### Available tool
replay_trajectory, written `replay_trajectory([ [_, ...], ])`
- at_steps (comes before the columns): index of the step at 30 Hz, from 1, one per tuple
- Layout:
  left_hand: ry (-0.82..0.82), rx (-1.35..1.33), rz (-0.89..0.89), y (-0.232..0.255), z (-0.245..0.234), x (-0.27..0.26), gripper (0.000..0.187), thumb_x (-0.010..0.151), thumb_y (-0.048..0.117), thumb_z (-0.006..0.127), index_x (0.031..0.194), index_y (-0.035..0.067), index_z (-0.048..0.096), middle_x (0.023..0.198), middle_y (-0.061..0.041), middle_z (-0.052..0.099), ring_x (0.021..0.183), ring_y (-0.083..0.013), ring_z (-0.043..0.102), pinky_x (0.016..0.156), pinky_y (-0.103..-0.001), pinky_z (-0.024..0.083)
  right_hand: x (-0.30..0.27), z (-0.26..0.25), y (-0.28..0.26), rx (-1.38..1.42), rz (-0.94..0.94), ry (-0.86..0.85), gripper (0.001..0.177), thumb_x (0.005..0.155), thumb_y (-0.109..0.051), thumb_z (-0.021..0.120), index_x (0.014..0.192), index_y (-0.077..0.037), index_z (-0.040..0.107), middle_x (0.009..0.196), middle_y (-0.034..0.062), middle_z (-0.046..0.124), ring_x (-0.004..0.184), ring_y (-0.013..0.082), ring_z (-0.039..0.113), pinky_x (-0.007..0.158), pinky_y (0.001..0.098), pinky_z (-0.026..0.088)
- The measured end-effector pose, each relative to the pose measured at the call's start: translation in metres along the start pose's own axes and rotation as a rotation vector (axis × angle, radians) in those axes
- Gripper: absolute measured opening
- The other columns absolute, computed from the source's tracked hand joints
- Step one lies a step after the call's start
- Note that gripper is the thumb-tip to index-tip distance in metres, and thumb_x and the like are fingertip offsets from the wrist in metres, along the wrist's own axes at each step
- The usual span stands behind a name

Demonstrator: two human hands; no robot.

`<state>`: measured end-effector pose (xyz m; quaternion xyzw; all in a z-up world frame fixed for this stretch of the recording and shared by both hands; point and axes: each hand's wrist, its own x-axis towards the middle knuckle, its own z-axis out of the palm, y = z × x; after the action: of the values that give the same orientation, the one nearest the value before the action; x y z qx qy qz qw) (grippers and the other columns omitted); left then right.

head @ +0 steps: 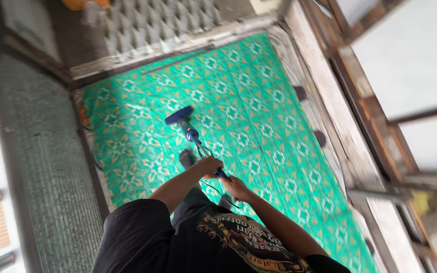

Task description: The person vacuums a patterned green floor mat by moving a vacuum head back and forth across the surface by hand.

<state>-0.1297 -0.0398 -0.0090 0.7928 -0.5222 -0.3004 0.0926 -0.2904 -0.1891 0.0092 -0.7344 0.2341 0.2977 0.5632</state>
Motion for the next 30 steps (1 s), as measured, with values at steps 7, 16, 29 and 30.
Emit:
replay_trajectory([
  [7, -0.181, 0.118, 0.128, 0.105, 0.056, 0.01, 0.067, 0.072, 0.054, 0.088, 0.122, 0.018, 0.063, 0.124, -0.007, 0.063, 0.12, -0.0329, 0.058, 0.093, -0.05, 0.053, -0.103, -0.01, 0.082, 0.013, 0.149, 0.043, 0.058, 0.096, -0.062, 0.057, 0.094, -0.004, 0.059, 0.061, 0.0046, 0.053, 0.042, 0.0192, 0.056, 0.038, 0.0356, 0.046],
  [16, -0.198, 0.087, 0.125, 0.089, 0.049, 0.006, 0.056, 0.079, 0.049, 0.084, 0.122, 0.019, 0.064, 0.123, -0.007, 0.063, 0.124, -0.0305, 0.056, 0.096, -0.05, 0.051, -0.089, -0.005, 0.076, 0.048, 0.148, 0.044, 0.057, 0.098, -0.061, 0.05, 0.095, -0.005, 0.059, 0.056, 0.0036, 0.046, 0.037, 0.0203, 0.052, 0.037, 0.0369, 0.043],
  [29, 0.151, -0.061, -0.083, -0.091, -0.056, 0.01, 0.057, 0.087, 0.039, 0.079, 0.137, 0.019, 0.06, 0.144, -0.006, 0.058, 0.134, -0.0285, 0.053, 0.106, -0.046, 0.048, 0.103, -0.011, -0.08, -0.089, -0.068, -0.011, 0.058, 0.098, -0.061, 0.048, 0.097, -0.004, 0.062, 0.054, 0.0085, 0.056, 0.038, 0.0234, 0.061, 0.035, 0.038, 0.046],
  [30, 0.208, -0.075, -0.09, -0.107, -0.064, 0.011, 0.058, 0.089, 0.04, 0.078, 0.139, 0.018, 0.058, 0.147, -0.006, 0.056, 0.135, -0.0288, 0.053, 0.107, -0.046, 0.048, 0.121, -0.014, -0.094, -0.111, -0.075, -0.023, 0.057, 0.099, -0.06, 0.047, 0.096, -0.005, 0.062, 0.053, 0.0088, 0.057, 0.037, 0.023, 0.062, 0.035, 0.0373, 0.047],
])
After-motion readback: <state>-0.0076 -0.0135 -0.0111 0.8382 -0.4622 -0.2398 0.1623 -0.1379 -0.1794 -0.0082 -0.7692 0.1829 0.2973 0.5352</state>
